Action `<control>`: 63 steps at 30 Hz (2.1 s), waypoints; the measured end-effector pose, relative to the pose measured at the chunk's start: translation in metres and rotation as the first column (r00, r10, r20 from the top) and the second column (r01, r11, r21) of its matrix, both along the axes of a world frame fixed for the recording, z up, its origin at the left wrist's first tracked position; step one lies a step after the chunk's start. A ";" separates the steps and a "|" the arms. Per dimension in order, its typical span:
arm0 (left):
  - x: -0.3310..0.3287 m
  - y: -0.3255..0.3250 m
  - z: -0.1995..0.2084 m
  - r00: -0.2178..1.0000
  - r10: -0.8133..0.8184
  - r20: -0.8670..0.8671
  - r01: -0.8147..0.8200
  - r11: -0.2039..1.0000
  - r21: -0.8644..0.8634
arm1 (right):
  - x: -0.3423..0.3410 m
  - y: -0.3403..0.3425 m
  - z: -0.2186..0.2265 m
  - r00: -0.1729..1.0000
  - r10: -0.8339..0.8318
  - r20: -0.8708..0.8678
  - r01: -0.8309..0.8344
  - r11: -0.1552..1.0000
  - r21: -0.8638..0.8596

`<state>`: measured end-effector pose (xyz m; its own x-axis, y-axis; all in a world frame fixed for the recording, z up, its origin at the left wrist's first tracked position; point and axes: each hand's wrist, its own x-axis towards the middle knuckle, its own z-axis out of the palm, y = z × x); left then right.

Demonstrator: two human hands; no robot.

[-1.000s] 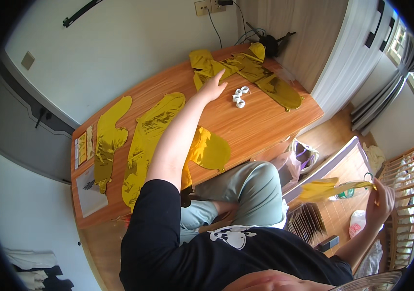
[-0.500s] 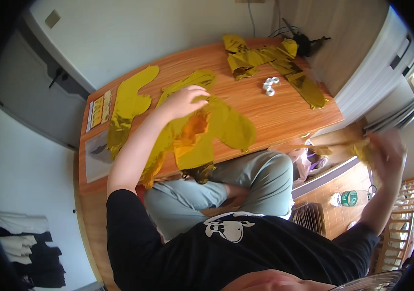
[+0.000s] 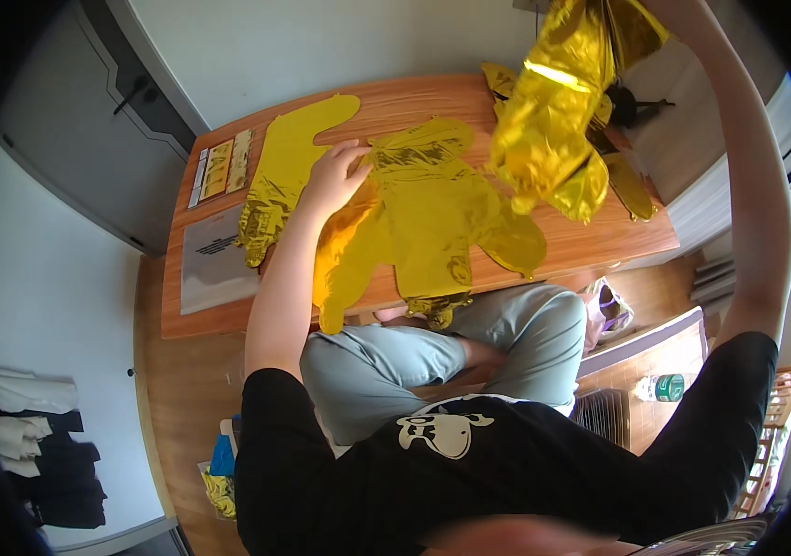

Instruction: The person flattens a deflated foil balloon on a desk and folds it into a compact square by hand.

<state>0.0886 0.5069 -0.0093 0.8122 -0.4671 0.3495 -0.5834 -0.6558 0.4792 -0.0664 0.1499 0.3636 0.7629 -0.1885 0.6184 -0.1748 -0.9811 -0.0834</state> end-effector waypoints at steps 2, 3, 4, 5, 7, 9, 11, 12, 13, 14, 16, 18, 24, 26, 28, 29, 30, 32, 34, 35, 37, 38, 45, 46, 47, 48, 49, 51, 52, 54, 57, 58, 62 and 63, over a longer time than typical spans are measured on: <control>-0.003 0.003 -0.006 0.998 0.037 0.054 -0.038 0.999 0.020 | 0.006 0.015 -0.011 0.983 0.141 0.120 -0.132 0.988 -0.082; -0.005 0.004 -0.007 0.994 0.051 0.095 -0.061 0.992 0.112 | 0.009 0.018 -0.024 0.972 0.199 0.125 -0.186 0.976 -0.109; -0.007 0.004 -0.008 0.989 0.060 0.136 -0.087 0.975 0.202 | 0.011 0.019 -0.042 0.958 0.257 0.127 -0.240 0.961 -0.135; -0.010 0.003 -0.008 0.992 0.074 0.101 -0.091 0.978 0.186 | 0.008 0.021 -0.059 0.940 0.314 0.132 -0.292 0.943 -0.160; -0.012 0.000 -0.008 0.993 0.064 0.101 -0.081 0.982 0.171 | -0.001 0.026 -0.093 0.898 0.420 0.134 -0.388 0.897 -0.212; -0.013 0.004 -0.012 0.991 0.063 0.115 -0.081 0.983 0.163 | -0.022 0.043 -0.130 0.693 0.721 -0.014 -0.657 0.623 -0.425; -0.012 0.009 -0.016 0.992 0.065 0.107 -0.080 0.986 0.146 | -0.038 0.060 -0.181 0.620 0.783 -0.050 -0.735 0.557 -0.386; -0.011 0.008 -0.016 0.993 0.054 0.107 -0.067 0.990 0.126 | -0.043 0.064 -0.211 0.642 0.765 -0.048 -0.715 0.575 -0.398; -0.010 0.007 -0.015 0.993 0.052 0.104 -0.065 0.990 0.125 | -0.047 0.065 -0.238 0.640 0.765 -0.078 -0.745 0.593 -0.304; -0.010 0.005 -0.012 0.996 0.030 0.082 -0.043 0.987 0.157 | -0.052 0.069 -0.257 0.642 0.759 -0.109 -0.757 0.603 -0.253; -0.011 0.001 -0.009 0.998 0.008 0.060 -0.020 0.981 0.194 | -0.057 0.069 -0.301 0.641 0.752 -0.154 -0.767 0.627 -0.133; -0.013 -0.001 -0.008 1.000 0.000 0.017 -0.004 0.970 0.242 | -0.064 0.073 -0.325 0.599 0.783 -0.170 -0.784 0.616 0.074; -0.011 -0.001 -0.014 1.000 -0.010 -0.016 0.014 0.963 0.271 | -0.084 0.077 -0.351 0.526 0.820 -0.226 -0.754 0.572 0.324; -0.010 -0.001 -0.014 1.000 -0.013 -0.015 0.017 0.965 0.263 | -0.084 0.076 -0.349 0.464 0.853 -0.237 -0.774 0.521 0.361; -0.008 -0.002 -0.015 0.999 -0.035 0.020 0.030 0.971 0.239 | -0.083 0.072 -0.350 0.404 0.880 -0.249 -0.787 0.473 0.396; -0.008 -0.002 -0.016 0.999 -0.037 0.017 0.032 0.970 0.239 | -0.080 0.069 -0.353 0.361 0.900 -0.243 -0.790 0.433 0.434; -0.007 -0.002 -0.016 0.999 -0.041 0.028 0.033 0.970 0.241 | -0.075 0.067 -0.357 0.316 0.920 -0.232 -0.792 0.390 0.469; -0.007 -0.002 -0.017 0.998 -0.043 0.040 0.032 0.969 0.245 | -0.064 0.060 -0.367 0.403 0.884 -0.236 -0.761 0.467 0.450; -0.007 -0.003 -0.018 0.998 -0.031 0.052 0.017 0.968 0.251 | -0.055 0.056 -0.372 0.486 0.841 -0.240 -0.722 0.540 0.431; -0.007 -0.003 -0.017 0.998 -0.030 0.052 0.015 0.967 0.253 | -0.052 0.054 -0.373 0.556 0.782 -0.282 -0.700 0.623 0.350; -0.008 -0.003 -0.016 0.998 -0.017 0.055 0.001 0.962 0.274 | -0.046 0.051 -0.372 0.591 0.719 -0.366 -0.669 0.690 0.276; -0.008 -0.003 -0.016 0.998 -0.014 0.056 -0.003 0.961 0.277 | -0.046 0.049 -0.370 0.589 0.722 -0.364 -0.672 0.687 0.277; -0.006 -0.003 -0.017 1.000 -0.012 0.017 0.007 0.971 0.240 | -0.046 0.049 -0.369 0.561 0.725 -0.399 -0.663 0.683 0.307; -0.005 -0.003 -0.020 1.000 0.003 -0.002 -0.002 0.980 0.197 | -0.046 0.051 -0.370 0.569 0.723 -0.391 -0.655 0.687 0.316; -0.004 -0.002 -0.022 1.000 0.016 -0.022 -0.013 0.988 0.155 | -0.044 0.052 -0.369 0.568 0.723 -0.392 -0.654 0.686 0.317; -0.002 -0.002 -0.024 1.000 0.016 -0.023 -0.012 0.988 0.156 | -0.041 0.054 -0.369 0.574 0.722 -0.385 -0.656 0.688 0.312; -0.001 -0.001 -0.026 1.000 0.002 -0.013 0.000 0.991 0.136 | -0.038 0.055 -0.369 0.580 0.721 -0.378 -0.657 0.689 0.307; 0.000 0.000 -0.027 1.000 -0.014 -0.004 0.014 0.993 0.117 | -0.033 0.055 -0.369 0.581 0.719 -0.381 -0.656 0.691 0.303; 0.000 -0.001 -0.027 1.000 -0.019 -0.017 0.021 0.992 0.122 | -0.032 0.055 -0.369 0.582 0.716 -0.385 -0.657 0.693 0.297; 0.001 -0.001 -0.026 0.999 -0.020 -0.030 0.024 0.991 0.130 | -0.031 0.055 -0.369 0.578 0.716 -0.391 -0.657 0.693 0.298; 0.000 -0.001 -0.024 0.998 -0.038 -0.057 0.043 0.995 0.092 | -0.031 0.056 -0.369 0.573 0.720 -0.392 -0.657 0.689 0.304; -0.002 -0.004 -0.022 0.998 -0.025 -0.057 0.031 0.993 0.110 | -0.032 0.055 -0.369 0.576 0.720 -0.388 -0.654 0.690 0.310; -0.007 -0.005 -0.016 0.999 -0.029 -0.031 0.035 0.979 0.201 | -0.031 0.055 -0.368 0.569 0.729 -0.381 -0.646 0.683 0.341; -0.008 -0.006 -0.014 0.999 -0.030 -0.030 0.036 0.979 0.201 | -0.031 0.055 -0.368 0.568 0.735 -0.372 -0.649 0.677 0.347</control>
